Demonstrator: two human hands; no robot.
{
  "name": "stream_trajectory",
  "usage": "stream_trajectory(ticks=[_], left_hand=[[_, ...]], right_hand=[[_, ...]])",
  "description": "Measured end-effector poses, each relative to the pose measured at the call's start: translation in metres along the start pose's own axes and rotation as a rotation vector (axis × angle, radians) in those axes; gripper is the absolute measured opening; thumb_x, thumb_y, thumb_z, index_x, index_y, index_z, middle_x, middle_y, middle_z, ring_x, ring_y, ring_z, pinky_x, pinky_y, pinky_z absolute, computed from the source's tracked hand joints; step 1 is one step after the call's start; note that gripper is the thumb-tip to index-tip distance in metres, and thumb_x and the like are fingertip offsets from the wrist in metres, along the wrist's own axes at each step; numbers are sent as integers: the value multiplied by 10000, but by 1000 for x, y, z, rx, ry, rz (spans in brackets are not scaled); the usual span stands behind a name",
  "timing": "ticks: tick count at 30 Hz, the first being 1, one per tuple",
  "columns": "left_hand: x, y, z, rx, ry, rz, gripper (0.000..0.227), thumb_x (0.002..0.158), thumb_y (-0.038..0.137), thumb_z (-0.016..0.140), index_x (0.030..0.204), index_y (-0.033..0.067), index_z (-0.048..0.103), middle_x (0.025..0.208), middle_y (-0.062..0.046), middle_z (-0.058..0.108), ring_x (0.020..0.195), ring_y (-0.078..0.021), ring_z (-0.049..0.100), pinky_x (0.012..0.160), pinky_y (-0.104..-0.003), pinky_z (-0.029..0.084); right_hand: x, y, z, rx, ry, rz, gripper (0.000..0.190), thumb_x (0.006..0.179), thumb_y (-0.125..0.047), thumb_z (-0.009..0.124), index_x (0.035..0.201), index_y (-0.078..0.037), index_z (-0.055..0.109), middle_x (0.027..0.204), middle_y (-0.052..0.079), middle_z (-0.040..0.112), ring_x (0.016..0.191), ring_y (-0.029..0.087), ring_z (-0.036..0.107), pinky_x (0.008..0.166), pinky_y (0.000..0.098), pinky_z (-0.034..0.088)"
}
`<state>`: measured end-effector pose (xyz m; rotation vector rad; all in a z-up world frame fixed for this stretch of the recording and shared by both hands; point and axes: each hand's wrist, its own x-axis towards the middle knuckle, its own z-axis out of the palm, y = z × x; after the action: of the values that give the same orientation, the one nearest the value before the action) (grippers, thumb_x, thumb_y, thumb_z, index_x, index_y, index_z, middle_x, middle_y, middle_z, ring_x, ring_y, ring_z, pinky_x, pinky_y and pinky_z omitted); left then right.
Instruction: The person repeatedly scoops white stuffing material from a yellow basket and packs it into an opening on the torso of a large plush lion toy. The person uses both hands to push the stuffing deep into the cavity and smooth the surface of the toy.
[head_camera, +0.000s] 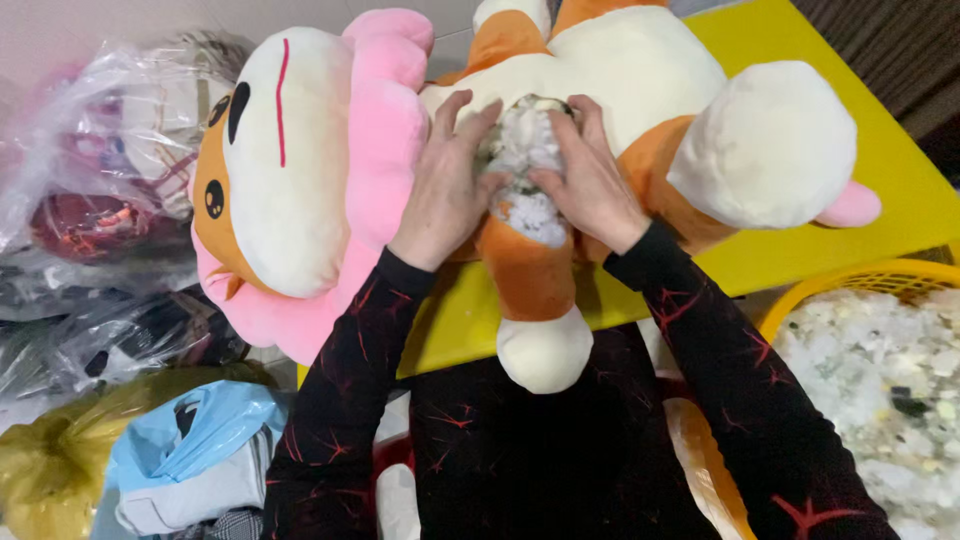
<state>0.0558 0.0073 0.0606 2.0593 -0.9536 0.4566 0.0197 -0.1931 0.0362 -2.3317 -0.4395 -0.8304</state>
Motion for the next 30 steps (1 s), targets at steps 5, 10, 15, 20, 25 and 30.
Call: stream_trajectory(ticks=[5, 10, 15, 20, 25, 30], left_hand=[[-8, -10, 19, 293, -188, 197, 584, 903, 112, 713, 1466, 102, 561, 1592, -192, 411, 1407, -377, 483, 1101, -457, 484], [-25, -12, 53, 577, -344, 251, 610, 967, 384, 539, 1458, 21, 535, 1559, -187, 443, 1485, -328, 377, 1187, -624, 230], [-25, -31, 73, 837, -550, 12, 796, 949, 587, 380, 1430, -40, 472, 1548, -203, 423, 1497, -292, 304, 1174, -622, -73], [-21, -39, 72, 823, -690, -217, 851, 982, 607, 354, 1450, -94, 474, 1536, -237, 449, 1478, -304, 344, 1155, -673, -167], [-21, -26, 64, 793, -592, -142, 768, 936, 576, 451, 1321, -76, 578, 1451, -252, 509, 1426, -360, 398, 1130, -705, -93], [-22, -16, 45, 630, -401, 56, 576, 877, 411, 634, 1253, -25, 641, 1317, -199, 621, 1258, -372, 554, 1135, -750, 145]], right_hand=[[-21, -8, -17, 9, 65, 104, 682, 847, 24, 762, 1465, 23, 474, 1430, 272, 388, 1249, 467, 546, 987, 463, 513], [-18, -2, -4, -83, 33, 69, 398, 884, 92, 690, 1259, -16, 611, 1235, 229, 531, 1128, 428, 605, 948, 470, 529], [-15, 36, 30, -209, -267, 31, 218, 846, 3, 704, 1063, 27, 686, 1127, 234, 590, 977, 449, 633, 837, 495, 526], [-6, 84, 59, -593, -456, 41, 84, 808, -41, 674, 810, 13, 738, 1039, 206, 676, 914, 392, 702, 759, 493, 575], [3, 90, 59, -706, -525, 111, 155, 831, -133, 653, 743, -46, 746, 800, 200, 723, 750, 386, 723, 662, 505, 581], [18, 46, 18, -553, -557, 37, 126, 882, -90, 630, 907, -17, 730, 992, 222, 710, 939, 385, 700, 828, 475, 566]])
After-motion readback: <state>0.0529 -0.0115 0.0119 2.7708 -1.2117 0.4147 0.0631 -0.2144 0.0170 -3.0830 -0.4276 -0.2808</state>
